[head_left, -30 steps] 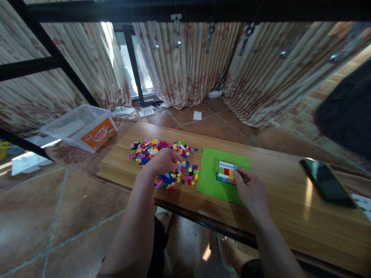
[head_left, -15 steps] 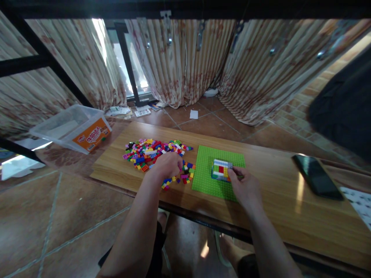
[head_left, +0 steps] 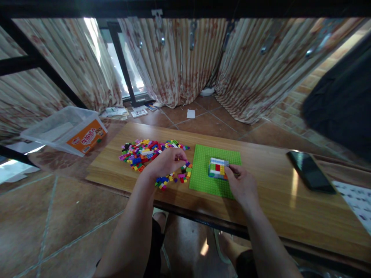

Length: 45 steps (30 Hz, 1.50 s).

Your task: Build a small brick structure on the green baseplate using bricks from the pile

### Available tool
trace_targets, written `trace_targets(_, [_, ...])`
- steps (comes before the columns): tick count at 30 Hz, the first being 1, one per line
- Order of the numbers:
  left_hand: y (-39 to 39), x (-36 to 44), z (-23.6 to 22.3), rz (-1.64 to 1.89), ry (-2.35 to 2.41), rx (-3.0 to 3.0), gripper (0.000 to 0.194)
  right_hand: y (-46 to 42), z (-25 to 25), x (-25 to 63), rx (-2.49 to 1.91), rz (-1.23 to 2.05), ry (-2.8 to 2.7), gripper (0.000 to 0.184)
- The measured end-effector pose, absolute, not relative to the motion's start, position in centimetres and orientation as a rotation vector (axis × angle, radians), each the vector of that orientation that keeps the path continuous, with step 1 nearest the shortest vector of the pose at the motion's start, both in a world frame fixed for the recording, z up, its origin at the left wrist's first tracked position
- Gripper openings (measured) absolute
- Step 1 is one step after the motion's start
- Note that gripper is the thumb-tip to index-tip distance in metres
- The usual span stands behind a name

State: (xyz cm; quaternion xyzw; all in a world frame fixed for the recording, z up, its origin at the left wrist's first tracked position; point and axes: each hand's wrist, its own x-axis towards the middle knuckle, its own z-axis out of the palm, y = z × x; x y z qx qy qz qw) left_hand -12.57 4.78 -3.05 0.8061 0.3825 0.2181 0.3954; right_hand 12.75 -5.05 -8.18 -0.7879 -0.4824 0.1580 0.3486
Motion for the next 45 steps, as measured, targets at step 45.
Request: trace_targets(45, [3.2,-6.2,-6.4,0.752,0.839,1.749,0.002,-5.1,-7.8,12.4,-2.026,0.420,-1.239,0.049])
